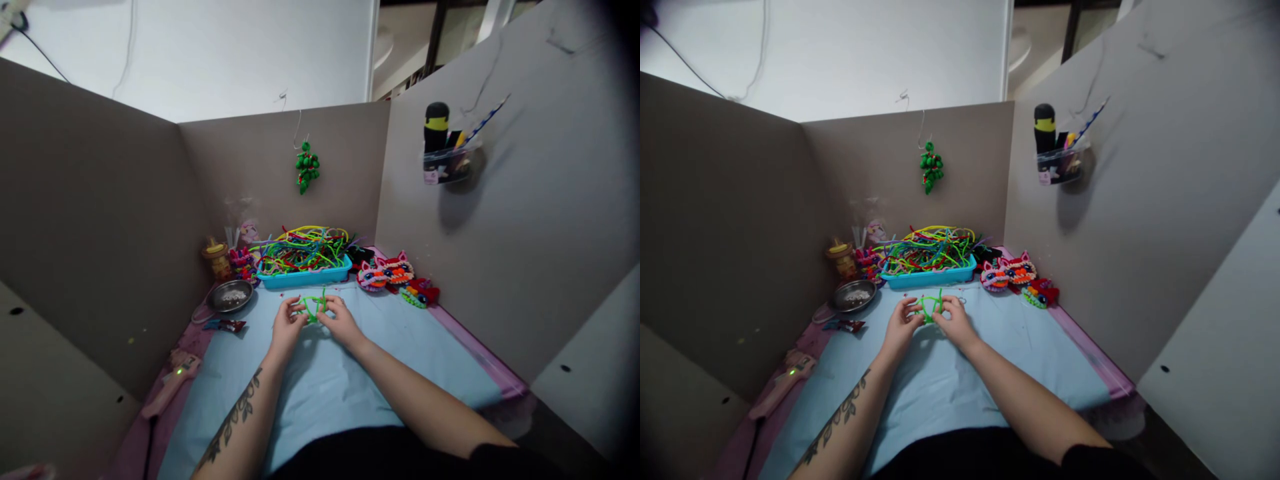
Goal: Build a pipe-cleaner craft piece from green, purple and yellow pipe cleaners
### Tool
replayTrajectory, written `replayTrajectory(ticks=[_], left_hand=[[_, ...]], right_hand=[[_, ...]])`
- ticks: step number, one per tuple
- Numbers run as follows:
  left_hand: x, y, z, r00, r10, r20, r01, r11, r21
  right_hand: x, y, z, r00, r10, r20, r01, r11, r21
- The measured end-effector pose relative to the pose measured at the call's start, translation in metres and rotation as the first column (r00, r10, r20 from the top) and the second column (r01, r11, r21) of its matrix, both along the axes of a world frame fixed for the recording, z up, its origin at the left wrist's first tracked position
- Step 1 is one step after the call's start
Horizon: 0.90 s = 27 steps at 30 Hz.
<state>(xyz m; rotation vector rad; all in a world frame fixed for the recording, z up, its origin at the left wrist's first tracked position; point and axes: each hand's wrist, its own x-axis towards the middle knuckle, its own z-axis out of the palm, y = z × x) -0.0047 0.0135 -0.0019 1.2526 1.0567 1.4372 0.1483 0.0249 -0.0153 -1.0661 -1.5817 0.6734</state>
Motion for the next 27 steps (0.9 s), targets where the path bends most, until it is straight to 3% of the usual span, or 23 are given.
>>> replayTrajectory(ticks=[3, 5, 12, 21, 27], left_hand=[[-0.001, -0.002, 0.001, 0.969, 0.183, -0.167, -0.165, 0.979, 0.117], [-0.001, -0.006, 0.003, 0.923, 0.264, -0.279, -0.209, 0.954, 0.213], [0.004, -0.012, -0.001, 0.86, 0.213, -0.465, -0.077, 0.953, 0.293], [0.004, -0.009, 0.004, 0.91, 0.157, -0.383, -0.087, 0.977, 0.195], [0.003, -0.009, 0.007, 0.948, 0.128, -0.291, -0.084, 0.984, 0.158]], right_hand=[[0.0, 0.002, -0.001, 0.994, 0.023, -0.109, -0.032, 0.997, -0.076], [0.0, 0.005, -0.003, 0.986, 0.02, -0.168, -0.034, 0.996, -0.083], [-0.001, 0.009, -0.009, 0.959, 0.034, -0.283, -0.058, 0.996, -0.075], [-0.007, 0.007, -0.012, 0.927, 0.097, -0.361, -0.165, 0.973, -0.164], [-0.007, 0.002, -0.003, 0.929, 0.113, -0.353, -0.184, 0.967, -0.177]])
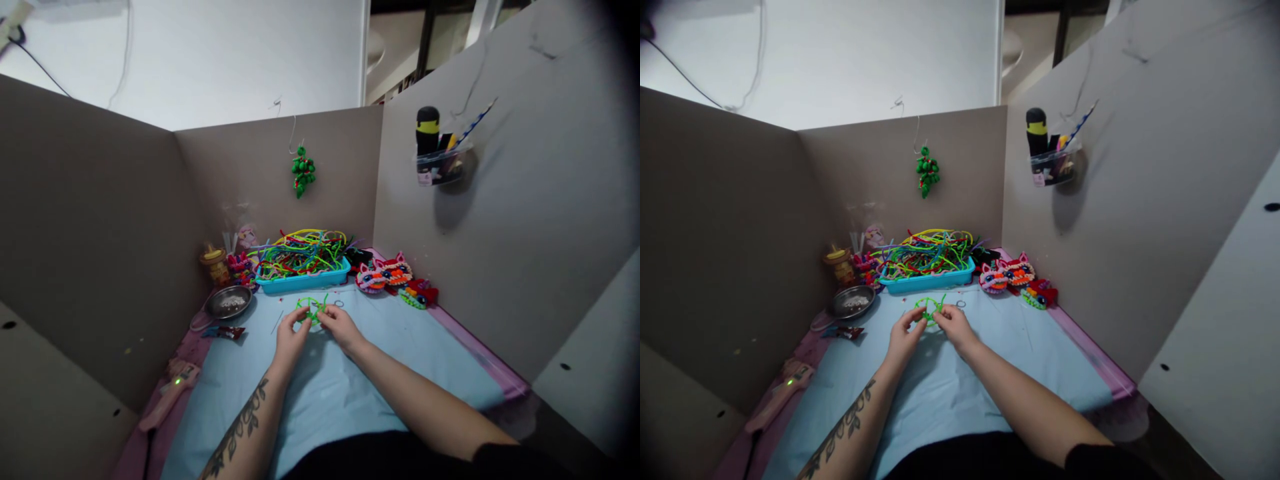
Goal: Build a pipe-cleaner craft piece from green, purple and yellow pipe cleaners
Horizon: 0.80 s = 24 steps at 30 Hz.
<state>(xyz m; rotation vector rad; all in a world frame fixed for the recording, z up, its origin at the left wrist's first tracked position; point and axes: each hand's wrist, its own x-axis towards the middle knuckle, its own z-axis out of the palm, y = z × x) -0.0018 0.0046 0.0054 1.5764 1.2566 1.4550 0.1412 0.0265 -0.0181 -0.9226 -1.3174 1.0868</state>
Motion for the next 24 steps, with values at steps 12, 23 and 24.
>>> replayTrajectory(ticks=[12, 23, 24], left_hand=[[0.0018, 0.005, -0.0099, 0.979, -0.144, 0.142, 0.154, 0.986, -0.06], [0.0008, 0.0052, -0.0051, 0.972, -0.071, 0.222, 0.095, 0.991, -0.097], [0.0003, 0.0056, -0.0053, 0.968, -0.07, 0.243, 0.098, 0.989, -0.107]], right_hand=[[0.0005, 0.0005, 0.0011, 0.996, -0.025, 0.08, 0.024, 0.999, 0.024], [-0.0014, -0.0083, 0.0087, 0.983, -0.073, 0.168, 0.052, 0.991, 0.123], [-0.0022, -0.0093, 0.0081, 0.984, -0.062, 0.167, 0.043, 0.992, 0.117]])
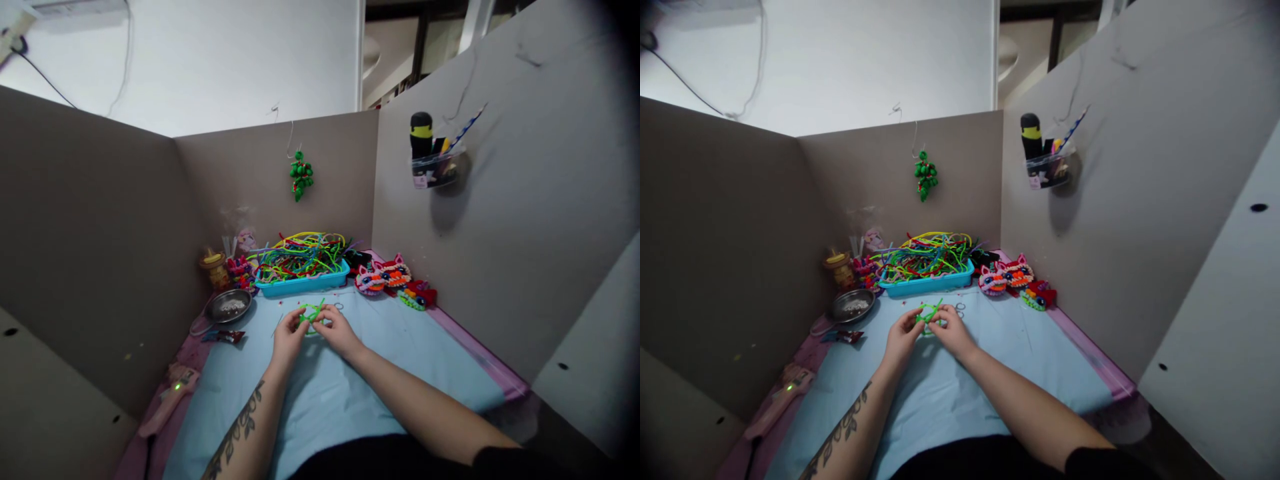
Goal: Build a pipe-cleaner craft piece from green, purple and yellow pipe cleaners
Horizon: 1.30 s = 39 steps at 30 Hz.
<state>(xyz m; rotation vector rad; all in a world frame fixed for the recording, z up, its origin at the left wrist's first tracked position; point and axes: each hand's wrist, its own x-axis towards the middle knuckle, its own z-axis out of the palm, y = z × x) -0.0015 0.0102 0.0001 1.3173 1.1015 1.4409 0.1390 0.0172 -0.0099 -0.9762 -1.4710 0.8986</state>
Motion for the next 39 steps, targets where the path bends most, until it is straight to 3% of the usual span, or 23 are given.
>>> replayTrajectory(ticks=[7, 14, 18, 22, 27, 33, 39], left_hand=[[-0.001, 0.001, -0.002, 0.998, -0.01, 0.069, 0.014, 0.999, -0.047], [-0.003, 0.002, -0.003, 0.996, -0.044, 0.079, 0.047, 0.998, -0.034], [-0.003, 0.001, -0.002, 0.994, -0.073, 0.087, 0.078, 0.995, -0.056], [-0.003, 0.001, -0.003, 0.991, -0.113, 0.075, 0.119, 0.99, -0.08], [-0.005, 0.002, -0.004, 0.999, -0.05, 0.016, 0.051, 0.998, -0.046], [-0.006, 0.0, -0.001, 0.98, 0.092, -0.175, -0.084, 0.995, 0.05], [-0.004, -0.001, -0.001, 0.958, 0.067, -0.279, -0.049, 0.996, 0.072]], right_hand=[[-0.002, -0.003, -0.006, 0.987, -0.023, 0.158, 0.006, 0.995, 0.104], [0.009, 0.0, 0.002, 0.962, -0.209, 0.174, 0.164, 0.957, 0.24], [0.016, 0.003, 0.002, 0.923, -0.255, 0.29, 0.137, 0.919, 0.37], [0.019, 0.004, 0.002, 0.856, -0.271, 0.44, 0.075, 0.908, 0.413], [0.019, 0.001, 0.004, 0.854, -0.268, 0.447, 0.051, 0.896, 0.441], [0.016, 0.002, 0.001, 0.924, -0.124, 0.361, -0.009, 0.938, 0.347], [0.011, 0.01, -0.008, 0.992, -0.069, 0.109, 0.06, 0.994, 0.087]])
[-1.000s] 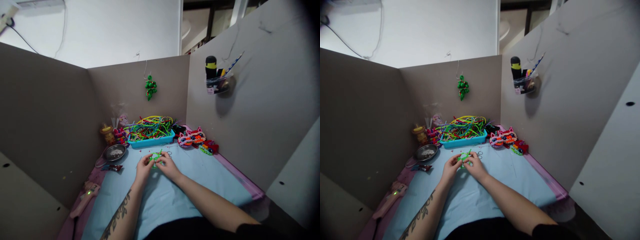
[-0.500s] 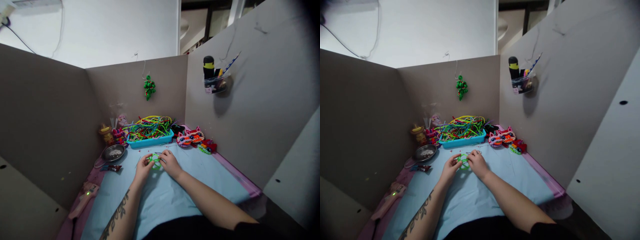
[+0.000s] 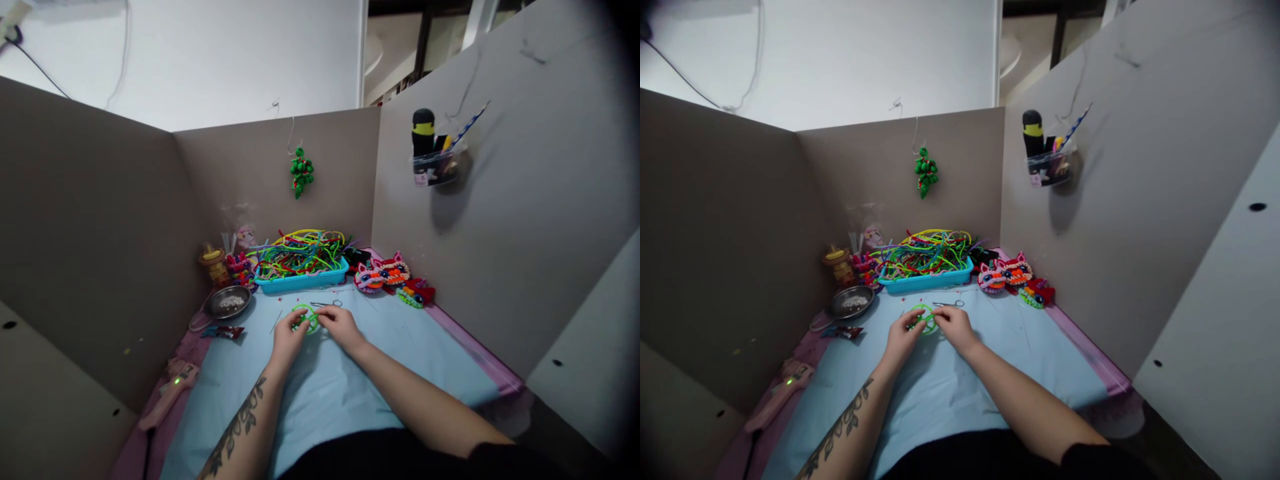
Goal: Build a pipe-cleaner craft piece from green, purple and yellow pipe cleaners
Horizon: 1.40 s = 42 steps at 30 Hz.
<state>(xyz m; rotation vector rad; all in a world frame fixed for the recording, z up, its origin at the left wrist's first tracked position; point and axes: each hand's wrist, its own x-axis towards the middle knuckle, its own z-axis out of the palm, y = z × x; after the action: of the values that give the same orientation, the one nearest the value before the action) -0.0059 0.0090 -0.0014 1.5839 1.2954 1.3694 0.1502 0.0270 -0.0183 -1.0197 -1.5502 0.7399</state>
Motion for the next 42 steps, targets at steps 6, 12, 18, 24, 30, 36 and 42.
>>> replayTrajectory(ticks=[6, 12, 18, 24, 30, 36, 42], left_hand=[[0.003, 0.001, -0.002, 0.998, -0.057, 0.04, 0.058, 0.998, -0.023], [0.004, 0.0, 0.0, 0.953, -0.097, 0.288, 0.138, 0.983, -0.123], [0.004, 0.0, 0.003, 0.937, -0.057, 0.345, 0.107, 0.986, -0.129], [0.003, -0.001, 0.005, 0.932, -0.049, 0.36, 0.09, 0.991, -0.1], [0.002, 0.001, 0.003, 0.92, -0.016, 0.392, 0.07, 0.99, -0.124], [0.002, 0.001, 0.004, 0.891, 0.01, 0.454, 0.08, 0.981, -0.177], [0.002, 0.0, 0.006, 0.872, 0.005, 0.49, 0.112, 0.972, -0.209]], right_hand=[[-0.006, 0.0, -0.003, 0.985, -0.022, -0.17, 0.008, 0.997, -0.083], [-0.008, -0.01, 0.006, 0.983, -0.136, -0.125, 0.139, 0.99, 0.008], [-0.012, -0.01, 0.003, 0.987, -0.113, -0.117, 0.113, 0.994, -0.006], [-0.013, -0.005, -0.001, 0.998, -0.015, -0.062, 0.014, 1.0, -0.021], [-0.012, -0.01, 0.001, 0.988, -0.006, 0.157, -0.006, 0.997, 0.077], [-0.012, -0.011, 0.001, 0.969, 0.017, 0.246, -0.052, 0.989, 0.135], [-0.014, -0.012, -0.005, 0.993, 0.029, 0.113, -0.036, 0.998, 0.059]])
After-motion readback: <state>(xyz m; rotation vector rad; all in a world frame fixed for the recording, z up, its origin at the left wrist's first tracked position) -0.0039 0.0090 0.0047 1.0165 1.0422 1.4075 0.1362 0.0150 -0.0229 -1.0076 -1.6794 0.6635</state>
